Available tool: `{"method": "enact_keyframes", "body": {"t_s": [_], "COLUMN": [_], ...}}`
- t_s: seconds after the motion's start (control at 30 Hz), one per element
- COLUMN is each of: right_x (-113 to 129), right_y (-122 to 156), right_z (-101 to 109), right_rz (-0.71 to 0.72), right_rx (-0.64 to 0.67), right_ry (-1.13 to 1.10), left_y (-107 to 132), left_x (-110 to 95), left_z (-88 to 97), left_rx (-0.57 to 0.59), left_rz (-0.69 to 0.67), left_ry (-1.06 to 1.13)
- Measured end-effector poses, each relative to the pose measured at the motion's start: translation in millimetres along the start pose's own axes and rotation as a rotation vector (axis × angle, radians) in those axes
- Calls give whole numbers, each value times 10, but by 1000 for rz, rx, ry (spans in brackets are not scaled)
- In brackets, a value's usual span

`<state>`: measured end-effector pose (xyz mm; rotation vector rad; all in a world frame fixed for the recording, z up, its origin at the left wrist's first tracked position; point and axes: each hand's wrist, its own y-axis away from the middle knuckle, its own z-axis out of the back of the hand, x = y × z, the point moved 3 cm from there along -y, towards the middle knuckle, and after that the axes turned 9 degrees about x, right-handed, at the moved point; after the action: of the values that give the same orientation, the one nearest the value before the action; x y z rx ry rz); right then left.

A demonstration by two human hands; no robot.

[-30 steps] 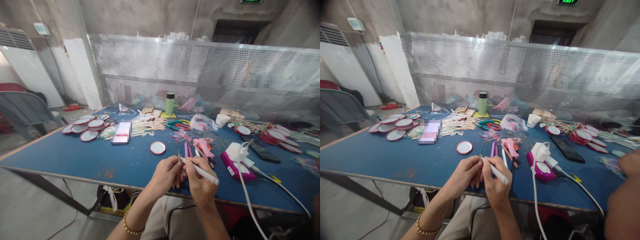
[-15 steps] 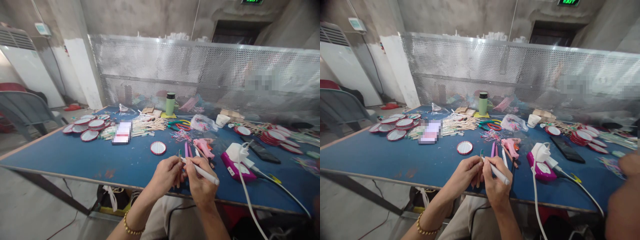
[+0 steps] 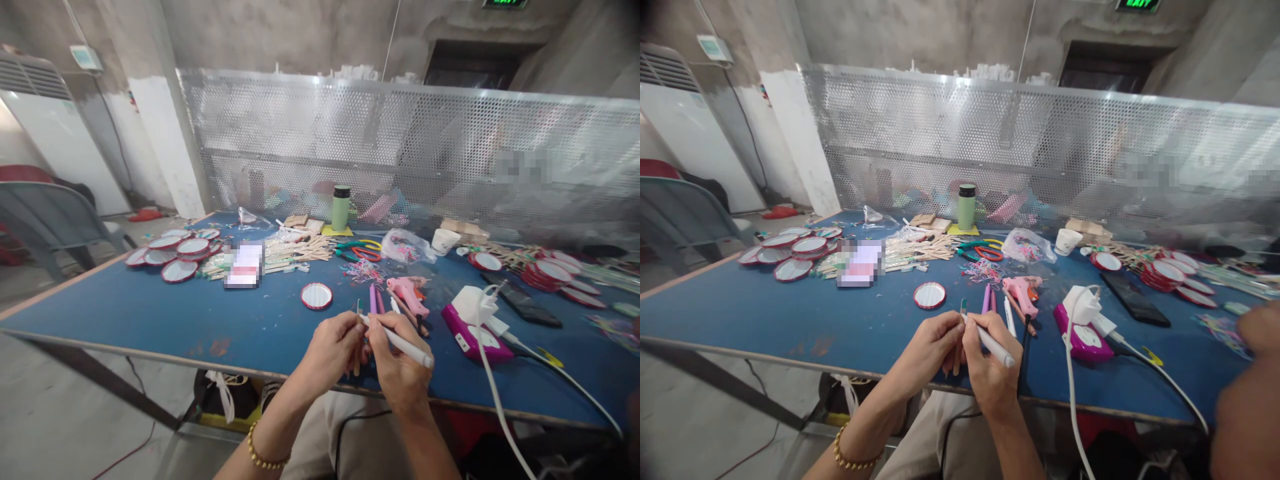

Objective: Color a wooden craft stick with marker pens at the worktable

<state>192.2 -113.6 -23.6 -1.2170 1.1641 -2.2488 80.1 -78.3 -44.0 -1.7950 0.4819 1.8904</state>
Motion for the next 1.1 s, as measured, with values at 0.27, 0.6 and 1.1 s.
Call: {"method": "enact_keyframes", "body": {"t_s": [0.27,0.6,1.1], "right_x": [-44,-7,12], "right_y": [30,11,7], "right_z": [4,5,12], "right_rz": [-48,0,33], "right_rx": [-21,1,-16], "right_ry": [-26,1,20], "left_y": [7,4,-14], "left_x": [-12,28,24], "left_z": [-6,-9,4], "left_rx": [20,2,9], "left_rz": [-8,-18,-13], "left_ry": [1,1,-10]}}
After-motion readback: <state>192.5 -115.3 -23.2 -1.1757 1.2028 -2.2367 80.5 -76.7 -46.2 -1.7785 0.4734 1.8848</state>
